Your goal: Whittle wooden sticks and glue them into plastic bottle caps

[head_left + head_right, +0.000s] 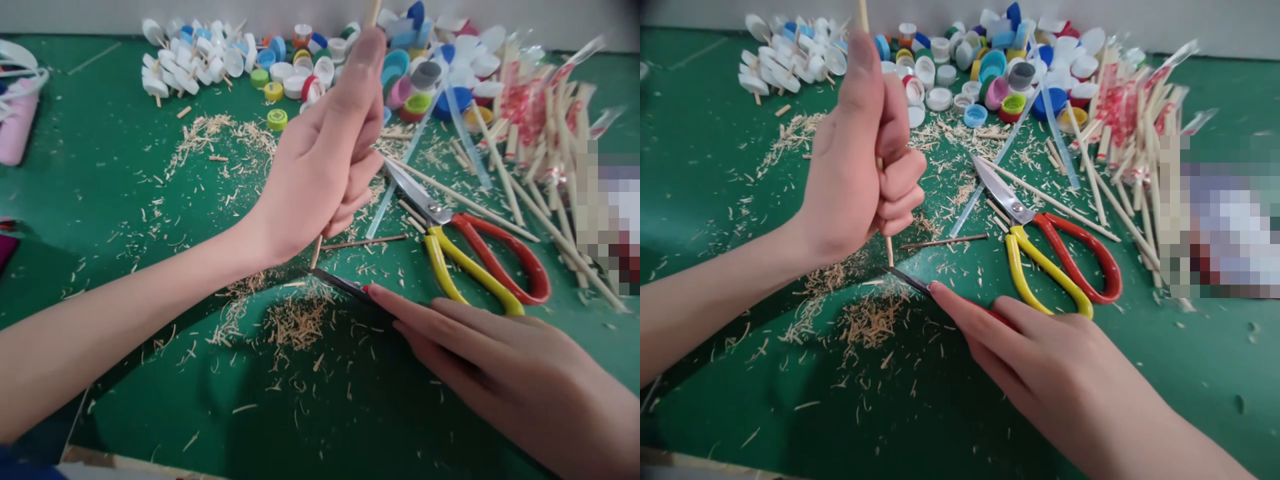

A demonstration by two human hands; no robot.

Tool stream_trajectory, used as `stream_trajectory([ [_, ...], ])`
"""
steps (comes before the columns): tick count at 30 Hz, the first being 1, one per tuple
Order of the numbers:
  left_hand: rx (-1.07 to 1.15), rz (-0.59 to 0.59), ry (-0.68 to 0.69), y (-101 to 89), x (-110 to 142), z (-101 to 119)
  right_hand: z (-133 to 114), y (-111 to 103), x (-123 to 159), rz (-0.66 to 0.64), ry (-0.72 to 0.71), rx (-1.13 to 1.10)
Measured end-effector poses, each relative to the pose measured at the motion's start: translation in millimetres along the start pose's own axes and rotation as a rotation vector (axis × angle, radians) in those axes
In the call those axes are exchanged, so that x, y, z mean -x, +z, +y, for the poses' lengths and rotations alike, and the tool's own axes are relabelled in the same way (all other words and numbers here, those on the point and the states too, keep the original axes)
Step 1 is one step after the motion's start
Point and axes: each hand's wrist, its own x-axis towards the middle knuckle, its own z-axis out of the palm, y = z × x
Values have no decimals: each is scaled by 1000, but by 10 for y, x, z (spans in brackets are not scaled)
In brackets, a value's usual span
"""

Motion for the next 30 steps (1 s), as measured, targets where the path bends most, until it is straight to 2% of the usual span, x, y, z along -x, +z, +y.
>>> stream_trajectory([
  [3, -16, -54, 19, -50, -18, -4, 18, -33, -12, 9, -6, -24],
  [10, 201, 26, -92, -64, -22, -34, -7, 7, -49, 57, -22, 189],
  [20, 326, 13, -168, -58, -38, -34, -32, -36, -134, 66, -16, 114],
  [22, 283, 22, -152, -30, -23, -24, -8, -29, -92, 57, -18, 102],
  [26, 28, 13, -36, 31, 7, -10, 34, 27, -38, 45, -7, 82],
  [30, -103, -84, 95, 35, 14, -9, 15, 47, -83, 60, -37, 89],
])
